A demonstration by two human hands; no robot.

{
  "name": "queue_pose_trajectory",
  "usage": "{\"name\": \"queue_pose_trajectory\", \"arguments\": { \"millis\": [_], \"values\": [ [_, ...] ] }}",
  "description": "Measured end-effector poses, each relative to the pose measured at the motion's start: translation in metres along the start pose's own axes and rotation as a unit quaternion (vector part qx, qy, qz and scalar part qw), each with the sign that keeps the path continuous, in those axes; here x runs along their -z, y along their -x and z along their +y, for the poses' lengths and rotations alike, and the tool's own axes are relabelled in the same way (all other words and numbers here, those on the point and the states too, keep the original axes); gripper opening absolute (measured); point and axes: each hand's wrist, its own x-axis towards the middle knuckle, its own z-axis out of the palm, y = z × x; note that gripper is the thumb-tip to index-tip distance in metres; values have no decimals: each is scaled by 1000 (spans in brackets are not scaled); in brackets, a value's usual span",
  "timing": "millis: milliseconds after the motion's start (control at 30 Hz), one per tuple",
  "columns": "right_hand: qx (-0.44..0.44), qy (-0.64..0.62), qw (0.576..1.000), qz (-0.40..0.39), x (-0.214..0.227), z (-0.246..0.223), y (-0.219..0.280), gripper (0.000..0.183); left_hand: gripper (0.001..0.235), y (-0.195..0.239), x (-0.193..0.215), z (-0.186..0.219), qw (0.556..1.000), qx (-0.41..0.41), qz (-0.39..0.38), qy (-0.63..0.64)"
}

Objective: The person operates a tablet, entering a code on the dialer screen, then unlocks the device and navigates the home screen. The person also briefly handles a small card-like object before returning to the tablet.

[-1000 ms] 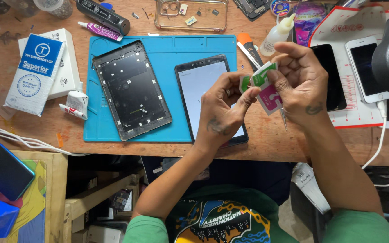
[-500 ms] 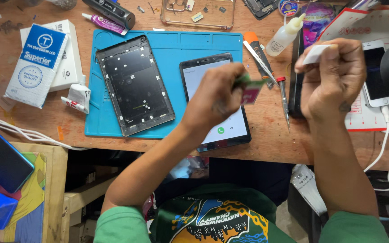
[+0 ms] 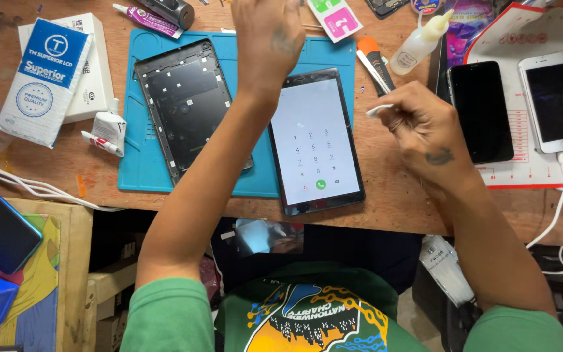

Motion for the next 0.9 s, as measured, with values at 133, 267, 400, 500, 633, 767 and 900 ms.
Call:
{"name": "queue_pose_trajectory", "arguments": {
  "millis": [133,267,400,500,633,767,900],
  "values": [
    [26,43,996,-74,-12,8,3,17,22,36,59,52,999,8,3,31],
    [90,134,977,-142,-31,8,3,18,24,101,121,123,986,107,-106,75],
    [140,206,962,-115,-34,1,-15,14,34,138,142,145,979,111,-161,63],
    [172,236,952,-88,-35,-8,-18,11,38,155,142,141,974,125,-179,59],
    [250,194,929,-194,-37,-22,4,13,37,170,142,137,973,142,-171,61],
    [264,252,920,-143,-35,-31,-12,11,41,172,143,134,959,198,-177,94],
    [250,233,929,-143,-42,-44,-8,10,48,174,146,135,965,182,-162,97]
  ]
}}
